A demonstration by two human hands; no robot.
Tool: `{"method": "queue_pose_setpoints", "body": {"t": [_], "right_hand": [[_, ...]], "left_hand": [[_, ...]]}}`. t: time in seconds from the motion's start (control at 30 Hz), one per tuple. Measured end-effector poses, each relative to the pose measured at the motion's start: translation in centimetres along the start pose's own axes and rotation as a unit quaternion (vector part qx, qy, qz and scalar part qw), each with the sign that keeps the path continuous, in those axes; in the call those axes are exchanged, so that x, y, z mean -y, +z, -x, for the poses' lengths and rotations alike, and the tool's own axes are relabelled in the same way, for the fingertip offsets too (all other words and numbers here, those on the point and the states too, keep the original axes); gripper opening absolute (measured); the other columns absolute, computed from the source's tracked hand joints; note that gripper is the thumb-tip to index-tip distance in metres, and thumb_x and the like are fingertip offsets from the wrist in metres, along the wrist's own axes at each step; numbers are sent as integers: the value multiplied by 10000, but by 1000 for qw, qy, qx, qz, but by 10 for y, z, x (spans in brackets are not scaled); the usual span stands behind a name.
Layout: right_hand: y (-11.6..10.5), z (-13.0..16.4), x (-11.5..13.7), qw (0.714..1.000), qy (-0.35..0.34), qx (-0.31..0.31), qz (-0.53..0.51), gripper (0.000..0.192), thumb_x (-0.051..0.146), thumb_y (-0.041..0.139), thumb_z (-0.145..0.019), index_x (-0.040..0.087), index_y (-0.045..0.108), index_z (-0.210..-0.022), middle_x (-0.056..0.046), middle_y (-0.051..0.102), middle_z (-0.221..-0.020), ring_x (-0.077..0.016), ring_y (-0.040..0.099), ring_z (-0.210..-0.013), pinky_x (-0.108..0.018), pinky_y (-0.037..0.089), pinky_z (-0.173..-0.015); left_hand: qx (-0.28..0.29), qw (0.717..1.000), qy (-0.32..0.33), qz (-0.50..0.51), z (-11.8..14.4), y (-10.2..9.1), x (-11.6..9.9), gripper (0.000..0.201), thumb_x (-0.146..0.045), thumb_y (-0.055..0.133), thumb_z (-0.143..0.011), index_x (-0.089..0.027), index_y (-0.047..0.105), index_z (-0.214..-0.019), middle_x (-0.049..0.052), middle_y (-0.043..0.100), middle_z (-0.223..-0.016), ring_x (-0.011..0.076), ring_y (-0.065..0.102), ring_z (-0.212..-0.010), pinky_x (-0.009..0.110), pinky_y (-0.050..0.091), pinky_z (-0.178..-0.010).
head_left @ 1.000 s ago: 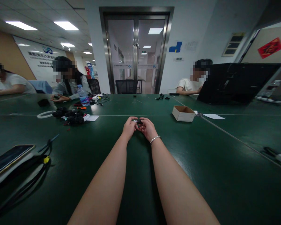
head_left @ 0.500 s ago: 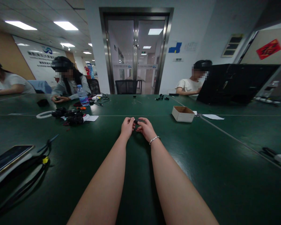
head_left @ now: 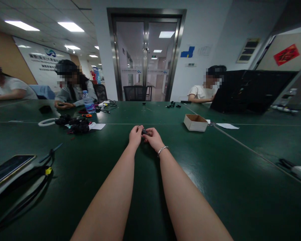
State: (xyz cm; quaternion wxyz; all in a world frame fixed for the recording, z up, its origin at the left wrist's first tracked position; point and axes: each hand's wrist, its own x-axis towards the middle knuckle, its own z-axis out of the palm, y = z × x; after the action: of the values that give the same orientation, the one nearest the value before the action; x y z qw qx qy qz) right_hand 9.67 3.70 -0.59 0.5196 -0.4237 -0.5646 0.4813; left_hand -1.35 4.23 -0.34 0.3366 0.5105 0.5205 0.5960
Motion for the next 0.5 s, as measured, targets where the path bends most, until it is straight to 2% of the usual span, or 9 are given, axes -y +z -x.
{"method": "queue_pose_setpoints", "body": {"t": [0.17, 0.27, 0.3, 0.37, 0.43, 0.5], "right_hand": [[8, 12, 4, 980, -63, -12, 187, 454, 125, 665, -746, 234, 448, -1129, 20, 658, -851, -141, 604, -656, -303, 504, -674], [3, 27, 19, 972, -67, 20, 224, 582, 134, 697, -746, 247, 439, -1256, -12, 670, -906, -154, 607, -694, -322, 496, -727], [-3, 35, 27, 971, -60, 38, 227, 607, 140, 711, -738, 252, 450, -1275, -27, 669, -944, -153, 605, -684, -318, 498, -713], [-25, 55, 48, 967, -42, 79, 239, 593, 151, 723, -723, 255, 510, -1267, -54, 656, -1013, -151, 600, -653, -304, 502, -650], [-59, 86, 75, 958, -35, 120, 258, 510, 177, 715, -719, 269, 590, -1205, -62, 646, -1050, -156, 597, -633, -294, 496, -577], [-106, 128, 103, 944, -38, 146, 294, 397, 253, 709, -736, 280, 652, -1128, -71, 654, -1025, -175, 606, -666, -313, 509, -602]], "left_hand": [[-18, 1000, -6, -11, 4, -3, 0, 321, -475, 491, -858, -176, 607, -843, 50, 665, -802, 126, 559, -591, 225, 442, -546], [17, 997, -10, -71, 8, -24, -10, 319, -483, 511, -830, -183, 617, -809, 56, 673, -787, 142, 571, -606, 213, 408, -502], [39, 994, -7, -101, 11, -38, -15, 316, -490, 533, -810, -187, 623, -803, 56, 675, -777, 149, 578, -615, 211, 397, -490], [72, 985, -13, -159, 22, -78, -26, 332, -524, 567, -764, -201, 636, -799, 48, 675, -757, 162, 585, -625, 212, 382, -469], [113, 972, -21, -207, 43, -130, -37, 381, -585, 580, -724, -214, 645, -779, 31, 670, -740, 163, 573, -617, 219, 388, -467], [125, 960, -57, -244, 74, -186, -47, 438, -663, 582, -682, -241, 645, -777, -6, 658, -707, 156, 545, -583, 227, 395, -463]]}}
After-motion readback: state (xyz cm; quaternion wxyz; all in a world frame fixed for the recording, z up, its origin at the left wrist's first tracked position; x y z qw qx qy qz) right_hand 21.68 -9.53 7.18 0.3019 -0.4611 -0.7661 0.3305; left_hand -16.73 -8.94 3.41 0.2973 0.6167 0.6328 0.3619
